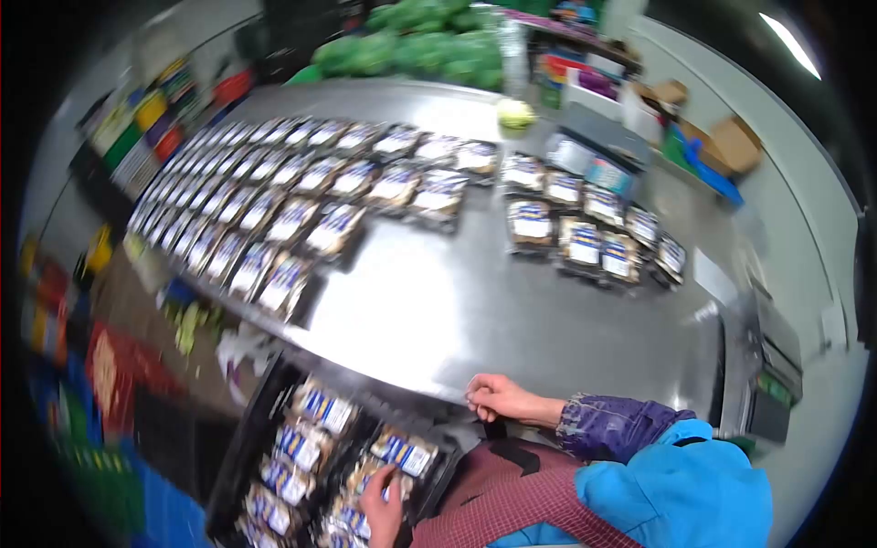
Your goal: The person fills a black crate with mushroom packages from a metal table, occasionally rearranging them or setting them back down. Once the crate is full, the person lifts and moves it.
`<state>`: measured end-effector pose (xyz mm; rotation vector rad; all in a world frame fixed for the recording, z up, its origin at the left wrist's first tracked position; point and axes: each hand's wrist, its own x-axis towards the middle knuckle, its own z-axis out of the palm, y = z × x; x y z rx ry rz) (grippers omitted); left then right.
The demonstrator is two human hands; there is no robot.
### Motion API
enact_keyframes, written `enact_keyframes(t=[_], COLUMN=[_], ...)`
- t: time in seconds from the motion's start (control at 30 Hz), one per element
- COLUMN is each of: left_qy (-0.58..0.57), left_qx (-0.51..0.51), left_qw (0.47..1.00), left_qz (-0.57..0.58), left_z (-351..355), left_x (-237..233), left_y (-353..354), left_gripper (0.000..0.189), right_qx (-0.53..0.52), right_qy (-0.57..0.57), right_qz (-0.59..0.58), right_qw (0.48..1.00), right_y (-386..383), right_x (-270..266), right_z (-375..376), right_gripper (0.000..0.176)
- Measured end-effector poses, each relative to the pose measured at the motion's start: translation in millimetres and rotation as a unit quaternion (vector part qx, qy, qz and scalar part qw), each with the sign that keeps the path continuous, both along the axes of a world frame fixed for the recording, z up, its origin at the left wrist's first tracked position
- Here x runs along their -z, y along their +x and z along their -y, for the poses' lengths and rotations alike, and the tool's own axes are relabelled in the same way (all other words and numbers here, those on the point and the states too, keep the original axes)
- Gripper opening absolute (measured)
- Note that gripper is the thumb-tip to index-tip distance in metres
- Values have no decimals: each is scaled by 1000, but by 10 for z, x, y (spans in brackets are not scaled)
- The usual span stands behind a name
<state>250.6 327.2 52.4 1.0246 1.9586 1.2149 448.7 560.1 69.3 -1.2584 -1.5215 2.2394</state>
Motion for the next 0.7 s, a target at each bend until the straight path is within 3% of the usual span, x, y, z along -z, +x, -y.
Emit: enact_keyframes(t=[0.03,0.1,0.13,0.17,0.23,0.3,0.37,0.4,0.47,0.57,0.63,0.7], left_qy=[-217,-144,31,27,33,43,26,11,-24,-80,-94,-90], left_qx=[143,99,12,29,53,96,143,160,178,177,163,145], left_qw=[966,977,996,992,994,989,984,981,975,966,959,967], left_qz=[-12,123,82,121,85,108,98,105,127,172,214,188], left_z=[-181,-609,-822,-1096,-1627,-2150,-2696,-2967,-3521,-4354,-4846,-5245], left_x=[-219,-413,-240,-419,-485,-462,-349,-314,-258,-150,74,258], left_y=[-149,-127,-20,58,164,285,406,491,666,912,963,1067], left_gripper=[51,59,21,20,21,27,34,39,51,70,78,77], right_qx=[50,141,197,249,380,477,481,479,444,384,370,356], right_qy=[8,95,124,150,351,374,354,351,183,132,130,223], right_qz=[0,50,92,135,236,307,369,366,270,213,197,164], right_qw=[999,984,968,947,823,734,712,716,834,889,899,892], right_y=[254,783,1079,1401,2133,2735,3296,3382,3485,3489,3392,3360], right_x=[57,-32,-51,-8,446,358,374,289,56,177,245,493], right_z=[-143,-434,-587,-736,-1065,-1331,-1587,-1710,-1875,-2190,-2359,-2529], right_gripper=[16,18,20,23,31,41,51,51,60,62,64,69])
